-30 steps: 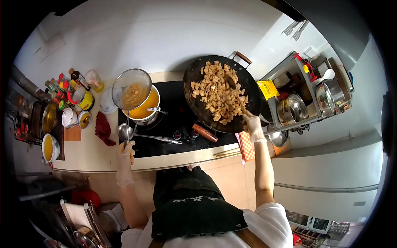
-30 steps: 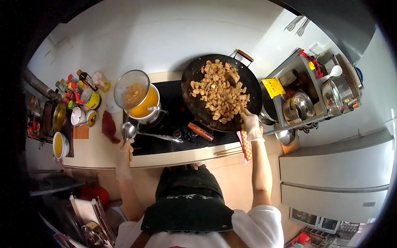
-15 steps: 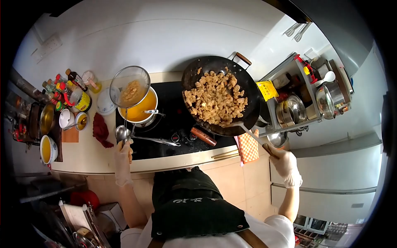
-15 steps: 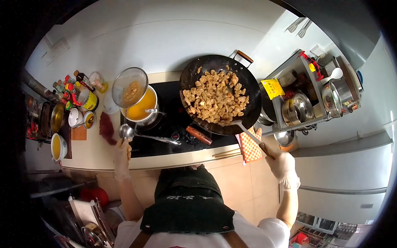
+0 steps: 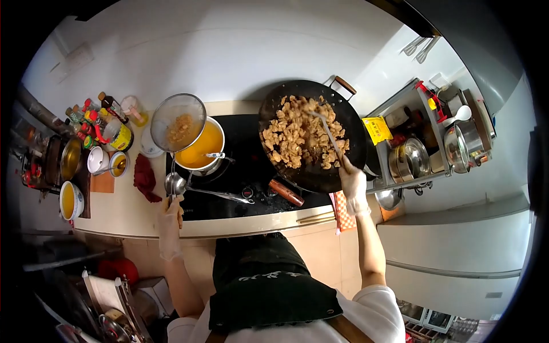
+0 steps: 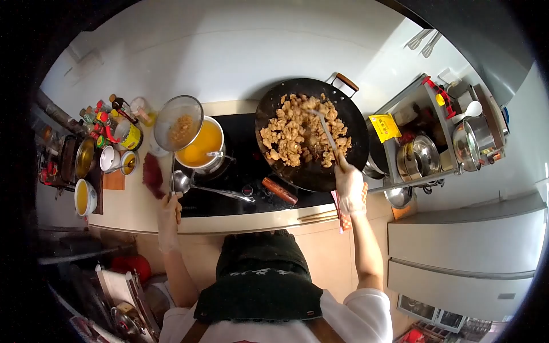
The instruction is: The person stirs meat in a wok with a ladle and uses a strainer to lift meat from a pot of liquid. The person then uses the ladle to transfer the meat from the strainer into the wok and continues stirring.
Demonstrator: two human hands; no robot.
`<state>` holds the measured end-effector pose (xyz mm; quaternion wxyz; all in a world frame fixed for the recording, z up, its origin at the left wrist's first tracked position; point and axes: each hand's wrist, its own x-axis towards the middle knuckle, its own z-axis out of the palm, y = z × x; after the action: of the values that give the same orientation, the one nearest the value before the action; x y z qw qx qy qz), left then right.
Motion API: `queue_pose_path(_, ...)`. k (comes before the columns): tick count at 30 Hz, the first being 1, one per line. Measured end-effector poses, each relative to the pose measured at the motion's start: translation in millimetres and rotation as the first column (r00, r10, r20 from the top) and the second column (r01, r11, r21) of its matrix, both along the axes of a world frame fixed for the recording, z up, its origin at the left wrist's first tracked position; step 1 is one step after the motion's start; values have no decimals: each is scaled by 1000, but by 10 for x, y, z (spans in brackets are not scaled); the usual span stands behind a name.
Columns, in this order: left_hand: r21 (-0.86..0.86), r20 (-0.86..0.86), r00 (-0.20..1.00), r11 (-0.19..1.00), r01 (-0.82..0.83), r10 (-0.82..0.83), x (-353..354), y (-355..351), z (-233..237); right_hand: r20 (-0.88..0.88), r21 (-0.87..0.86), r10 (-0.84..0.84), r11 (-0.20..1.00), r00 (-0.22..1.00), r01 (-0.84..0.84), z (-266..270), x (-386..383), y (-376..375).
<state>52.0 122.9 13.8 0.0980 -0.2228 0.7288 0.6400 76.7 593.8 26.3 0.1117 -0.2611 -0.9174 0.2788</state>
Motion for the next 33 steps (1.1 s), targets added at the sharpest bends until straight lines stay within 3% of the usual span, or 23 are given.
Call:
queue_pose_path(2,2,-11,1000,1000,9,-9,-15,16,-18,-105,-54,12,998,994,-17,-132,-260,190)
queue_pose_path(4,4,-10,1000,1000,26,-26,-15,-2,-72,-148,-297,-7,954,989,-37,-273,-514,397)
queue_pose_path(6,-11,8,999,999,35,-35,-16,-1,-61,-167,-431,-36,901,985,-41,-478,-671,595)
queue_pose_path(9,-25,74,996,999,-39,40,-34,30,29,-131,-308,-33,951,991,-9,-17,-462,448)
queue_pose_path(10,-27,105,991,997,-77,80,-34,42,43,-129,-190,39,980,991,-64,287,-293,309)
queue_pose_path(13,34,41,995,995,-96,95,-12,-60,-127,18,-536,-34,843,999,38,621,128,440)
queue_pose_path(15,6,95,991,995,-95,94,-62,-64,-130,83,-741,12,670,996,54,972,345,472)
queue_pose_path(18,2,76,996,999,-44,44,-77,-37,-113,74,-774,53,632,996,24,998,514,547)
queue_pose_path(20,11,34,999,1000,-26,26,-66,-19,-73,185,-761,97,644,978,80,895,491,516)
queue_pose_path(22,29,-8,999,999,-41,41,-82,33,-20,308,-802,145,571,940,175,995,425,466)
queue_pose_path(24,46,8,1000,999,-22,21,-103,37,-24,293,-856,211,493,933,157,959,401,513)
queue_pose_path(27,27,33,999,999,-18,17,-69,114,71,304,-692,130,711,944,125,950,318,502)
queue_pose_path(28,6,41,999,1000,-10,10,-54,127,120,383,-624,136,767,914,148,802,289,748)
queue_pose_path(29,4,48,999,1000,1,-1,-54,117,98,426,-323,154,946,891,-9,727,223,909)
queue_pose_path(30,5,55,998,1000,12,-12,-65,110,51,474,21,150,983,868,-182,713,144,1013)
queue_pose_path(32,24,46,999,999,21,-23,-53,86,-18,551,261,129,912,825,-317,1018,8,933)
queue_pose_path(33,44,27,999,999,22,-23,-36,71,-44,584,432,115,795,804,-427,1258,-30,743)
